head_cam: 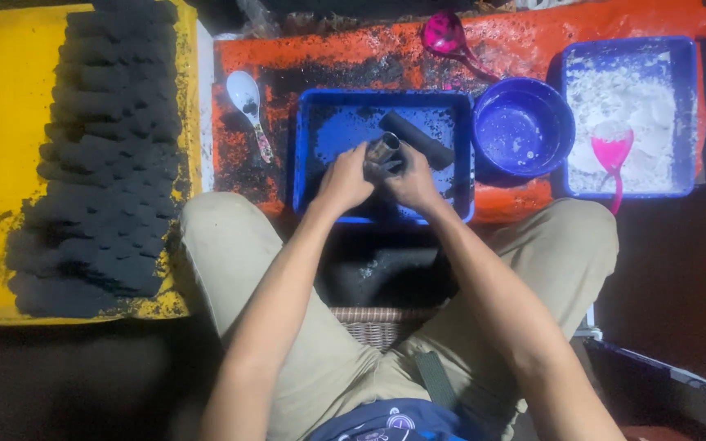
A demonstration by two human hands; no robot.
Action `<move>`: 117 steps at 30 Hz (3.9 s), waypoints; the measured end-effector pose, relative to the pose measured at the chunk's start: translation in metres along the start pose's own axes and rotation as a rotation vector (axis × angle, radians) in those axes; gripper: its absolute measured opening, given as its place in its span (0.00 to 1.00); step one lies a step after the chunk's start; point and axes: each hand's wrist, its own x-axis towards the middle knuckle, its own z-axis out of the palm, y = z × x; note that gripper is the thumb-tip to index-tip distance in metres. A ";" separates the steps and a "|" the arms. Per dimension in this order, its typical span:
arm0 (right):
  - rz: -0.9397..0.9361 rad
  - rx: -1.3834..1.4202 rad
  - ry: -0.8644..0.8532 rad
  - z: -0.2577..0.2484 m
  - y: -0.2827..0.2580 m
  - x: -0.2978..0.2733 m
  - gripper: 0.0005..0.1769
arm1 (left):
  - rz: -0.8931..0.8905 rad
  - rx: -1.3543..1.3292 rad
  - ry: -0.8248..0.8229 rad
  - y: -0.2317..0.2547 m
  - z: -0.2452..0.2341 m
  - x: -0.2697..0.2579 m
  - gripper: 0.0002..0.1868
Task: Manually molding charcoal powder into cylindrical briquettes using a hand-held mold and a spoon.
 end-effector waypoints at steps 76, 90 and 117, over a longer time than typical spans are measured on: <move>-0.419 -1.033 -0.672 -0.044 0.016 0.006 0.21 | -0.056 0.356 -0.538 0.005 -0.072 0.015 0.20; 0.569 0.508 -0.506 -0.022 -0.001 -0.005 0.23 | 0.148 0.619 -0.163 -0.028 -0.028 0.042 0.13; 0.083 -0.075 -0.576 -0.032 -0.028 0.003 0.27 | 0.090 0.489 -0.239 -0.024 -0.040 0.049 0.14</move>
